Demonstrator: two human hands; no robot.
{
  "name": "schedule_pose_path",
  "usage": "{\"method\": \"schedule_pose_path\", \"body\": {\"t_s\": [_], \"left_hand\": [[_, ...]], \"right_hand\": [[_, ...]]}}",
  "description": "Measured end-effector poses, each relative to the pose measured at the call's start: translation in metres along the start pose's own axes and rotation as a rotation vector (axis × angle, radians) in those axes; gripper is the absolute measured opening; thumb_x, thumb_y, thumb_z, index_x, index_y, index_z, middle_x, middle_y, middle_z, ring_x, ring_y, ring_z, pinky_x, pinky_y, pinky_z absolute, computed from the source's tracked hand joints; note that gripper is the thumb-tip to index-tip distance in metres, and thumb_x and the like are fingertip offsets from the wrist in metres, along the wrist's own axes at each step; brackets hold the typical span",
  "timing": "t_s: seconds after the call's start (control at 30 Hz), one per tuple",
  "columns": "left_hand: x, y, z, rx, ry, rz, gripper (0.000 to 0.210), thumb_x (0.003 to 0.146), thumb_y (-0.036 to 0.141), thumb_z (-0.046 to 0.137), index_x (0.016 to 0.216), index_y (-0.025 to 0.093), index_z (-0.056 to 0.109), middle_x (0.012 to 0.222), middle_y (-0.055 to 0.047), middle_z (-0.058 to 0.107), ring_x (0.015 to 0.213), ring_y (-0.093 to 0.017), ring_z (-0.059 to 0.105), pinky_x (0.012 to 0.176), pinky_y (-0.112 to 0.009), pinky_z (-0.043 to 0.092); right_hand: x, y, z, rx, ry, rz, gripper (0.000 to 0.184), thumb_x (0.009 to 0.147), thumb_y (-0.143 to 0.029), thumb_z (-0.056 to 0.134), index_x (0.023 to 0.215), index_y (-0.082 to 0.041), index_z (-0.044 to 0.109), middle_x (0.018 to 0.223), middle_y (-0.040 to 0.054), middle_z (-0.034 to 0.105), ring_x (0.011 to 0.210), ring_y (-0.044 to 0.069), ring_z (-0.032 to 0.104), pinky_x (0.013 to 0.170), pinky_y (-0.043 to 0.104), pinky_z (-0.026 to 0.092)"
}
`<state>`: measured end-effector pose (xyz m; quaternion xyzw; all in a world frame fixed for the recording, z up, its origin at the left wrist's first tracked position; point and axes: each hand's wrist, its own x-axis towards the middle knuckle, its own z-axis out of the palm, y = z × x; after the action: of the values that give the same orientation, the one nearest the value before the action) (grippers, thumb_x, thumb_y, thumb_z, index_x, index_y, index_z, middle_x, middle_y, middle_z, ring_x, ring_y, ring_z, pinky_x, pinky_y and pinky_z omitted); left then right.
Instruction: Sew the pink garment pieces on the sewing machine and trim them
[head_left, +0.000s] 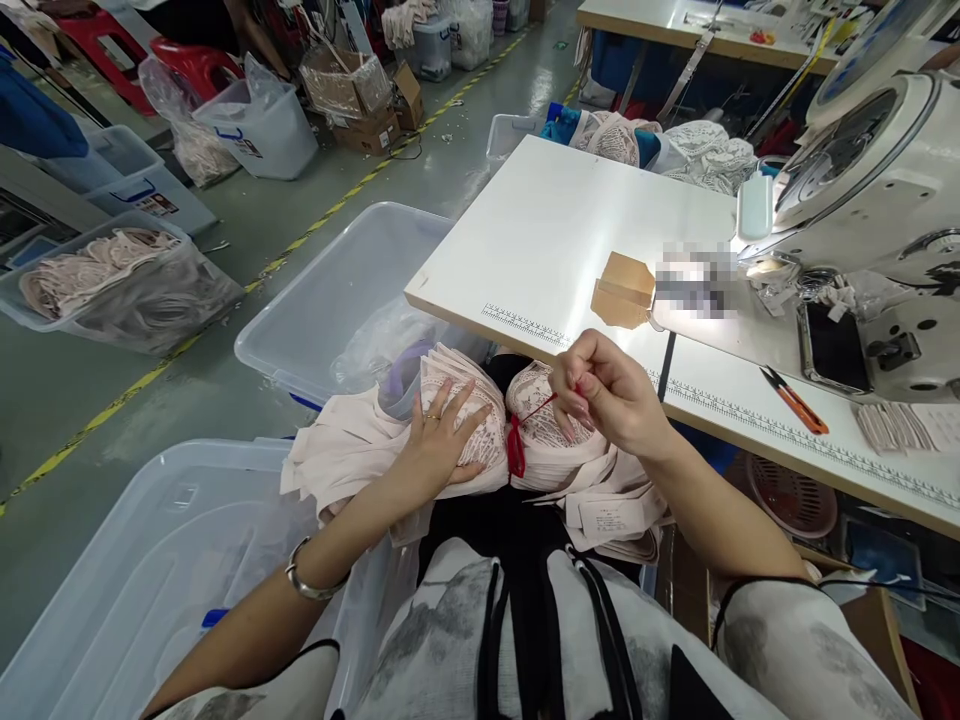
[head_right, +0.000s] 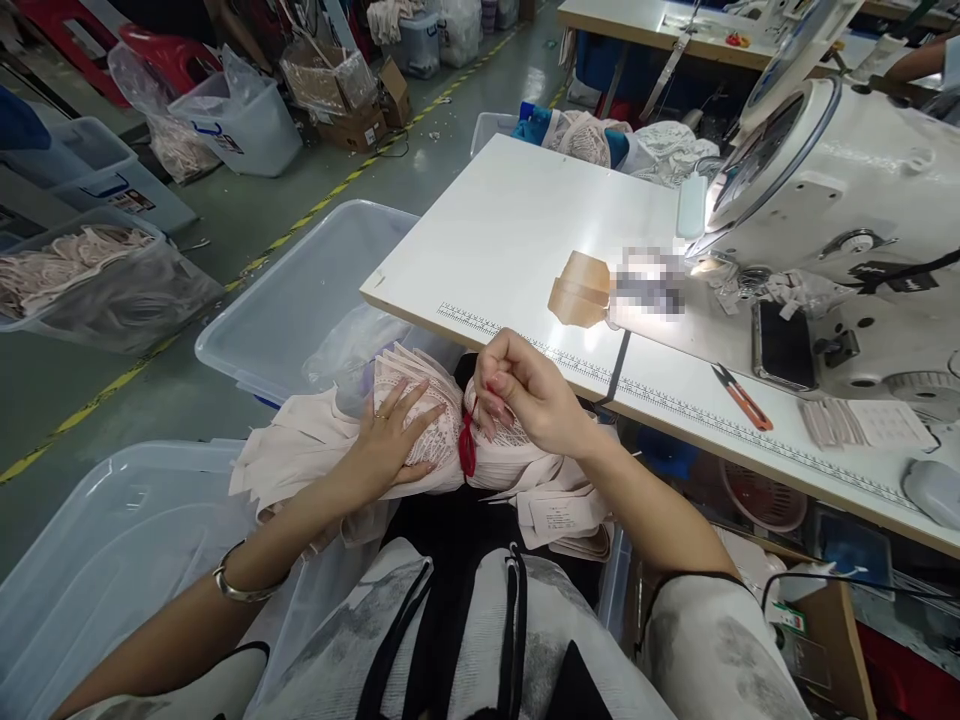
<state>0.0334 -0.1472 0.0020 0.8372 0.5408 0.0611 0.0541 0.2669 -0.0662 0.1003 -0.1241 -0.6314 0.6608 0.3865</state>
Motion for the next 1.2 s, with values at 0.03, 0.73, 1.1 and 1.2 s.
{"method": "schedule_pose_path", "body": {"t_s": [0.03, 0.73, 1.1, 1.2], "left_hand": [[0.004, 0.000, -0.003, 0.010, 0.037, 0.008, 0.059, 0.083, 0.036, 0.075, 0.137, 0.023, 0.058, 0.161, -0.019, 0.036, 0.149, -0.046, 0.025, 0.113, -0.076, 0.019], [0.056, -0.024, -0.074, -0.018, 0.844, 0.137, 0.019, 0.092, 0.010, 0.056, 0.083, 0.020, 0.068, 0.078, -0.001, 0.067, 0.078, -0.019, 0.057, 0.076, -0.036, 0.041], [0.057, -0.004, -0.087, -0.614, -0.220, 0.285, 0.021, 0.097, 0.025, 0.052, 0.104, 0.024, 0.072, 0.096, -0.004, 0.074, 0.086, -0.018, 0.069, 0.078, -0.031, 0.054], [0.074, 0.004, -0.041, -0.516, -0.131, 0.115, 0.013, 0.088, 0.024, 0.061, 0.096, 0.018, 0.069, 0.097, -0.008, 0.072, 0.093, -0.023, 0.066, 0.084, -0.036, 0.053]], "right_hand": [[-0.002, -0.002, 0.000, -0.030, -0.028, 0.002, 0.014, 0.104, -0.028, 0.049, 0.091, -0.024, 0.046, 0.067, -0.0075, 0.045, 0.049, 0.007, 0.042, 0.048, 0.023, 0.046], [-0.027, 0.005, -0.020, -0.145, -0.023, 0.114, 0.019, 0.104, -0.035, 0.049, 0.090, -0.023, 0.046, 0.066, -0.0070, 0.048, 0.052, 0.008, 0.049, 0.051, 0.024, 0.047], [0.000, 0.027, -0.012, -0.363, 0.167, 0.044, 0.022, 0.104, -0.037, 0.046, 0.087, -0.023, 0.044, 0.066, -0.0058, 0.051, 0.057, 0.011, 0.048, 0.058, 0.027, 0.042], [0.003, 0.032, -0.006, -0.353, 0.186, 0.047, 0.018, 0.103, -0.032, 0.044, 0.088, -0.024, 0.042, 0.065, -0.0060, 0.050, 0.057, 0.012, 0.049, 0.059, 0.028, 0.044]]}}
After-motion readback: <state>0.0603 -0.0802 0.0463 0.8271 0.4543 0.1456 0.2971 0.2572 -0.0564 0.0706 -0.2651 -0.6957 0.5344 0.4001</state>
